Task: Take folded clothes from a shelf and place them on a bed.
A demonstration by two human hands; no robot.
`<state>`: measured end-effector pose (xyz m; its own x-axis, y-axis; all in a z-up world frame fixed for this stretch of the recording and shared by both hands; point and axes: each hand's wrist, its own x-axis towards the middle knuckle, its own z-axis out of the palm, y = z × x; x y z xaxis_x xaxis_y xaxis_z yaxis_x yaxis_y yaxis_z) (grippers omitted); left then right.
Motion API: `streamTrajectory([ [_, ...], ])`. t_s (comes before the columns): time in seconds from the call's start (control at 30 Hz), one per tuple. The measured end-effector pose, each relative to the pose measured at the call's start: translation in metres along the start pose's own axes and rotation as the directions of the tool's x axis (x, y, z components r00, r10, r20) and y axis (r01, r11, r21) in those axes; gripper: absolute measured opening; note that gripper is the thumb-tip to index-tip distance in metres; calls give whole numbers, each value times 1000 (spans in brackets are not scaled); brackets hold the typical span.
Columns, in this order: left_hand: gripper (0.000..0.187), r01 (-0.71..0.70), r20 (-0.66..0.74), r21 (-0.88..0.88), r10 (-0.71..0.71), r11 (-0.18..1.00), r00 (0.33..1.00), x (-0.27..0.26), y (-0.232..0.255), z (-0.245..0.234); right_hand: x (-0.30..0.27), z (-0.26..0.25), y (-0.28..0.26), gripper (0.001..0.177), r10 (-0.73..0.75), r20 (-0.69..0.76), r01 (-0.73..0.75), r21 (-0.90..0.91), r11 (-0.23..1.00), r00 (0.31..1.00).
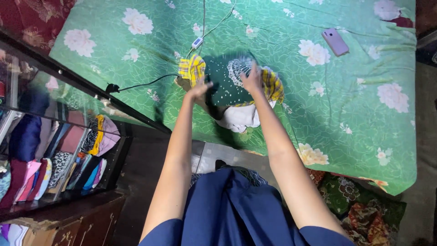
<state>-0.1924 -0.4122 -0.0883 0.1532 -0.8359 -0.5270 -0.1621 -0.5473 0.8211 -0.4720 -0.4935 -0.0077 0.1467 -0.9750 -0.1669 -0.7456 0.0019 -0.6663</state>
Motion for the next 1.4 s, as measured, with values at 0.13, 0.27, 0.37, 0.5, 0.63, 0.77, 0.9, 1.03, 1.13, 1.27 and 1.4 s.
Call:
streamTrajectory([
  [0.13,71,-31,36,85,28,996,999,12,-19,17,-50,-46,-49,67,22,210,12,-162,987,977],
  [0.27,66,-12,-25,160,16,987,1000,0,-12,18,-23,-24,-27,71,-76,128,114,-316,942,989],
  [0.37,58,-26,-61,234,41,972,997,0,-13,14,-36,-30,-38,68,-177,58,186,-346,920,983],
  [0.5,54,-28,-77,286,52,958,996,3,-30,8,-40,-22,-38,49,-479,-172,394,-373,840,861],
  [0.63,50,47,-67,296,-28,954,997,-22,-40,-4,-47,-13,-59,25,-674,-241,569,-385,727,698],
  [0.77,51,115,-84,250,-97,961,992,-75,-42,-23,-62,12,-88,11,-732,-232,648,-349,677,640],
  [0.9,56,169,-82,232,-153,958,985,-121,-53,-50,-77,51,-107,23,-778,-96,744,-242,623,621],
  [1.03,58,196,-70,151,-187,969,980,-172,-70,-81,-117,78,-141,25,-603,265,651,-161,741,752],
  [1.13,51,232,-106,100,-222,967,969,-204,-98,-111,-146,113,-170,20,-603,400,684,-88,724,690],
  [1.27,48,285,-200,50,-270,957,942,-250,-144,-154,-198,154,-216,24,-551,588,744,-137,654,592],
  [1.4,42,318,-318,47,-288,947,903,-304,-188,-195,-259,190,-263,28,-574,676,793,-25,609,463],
])
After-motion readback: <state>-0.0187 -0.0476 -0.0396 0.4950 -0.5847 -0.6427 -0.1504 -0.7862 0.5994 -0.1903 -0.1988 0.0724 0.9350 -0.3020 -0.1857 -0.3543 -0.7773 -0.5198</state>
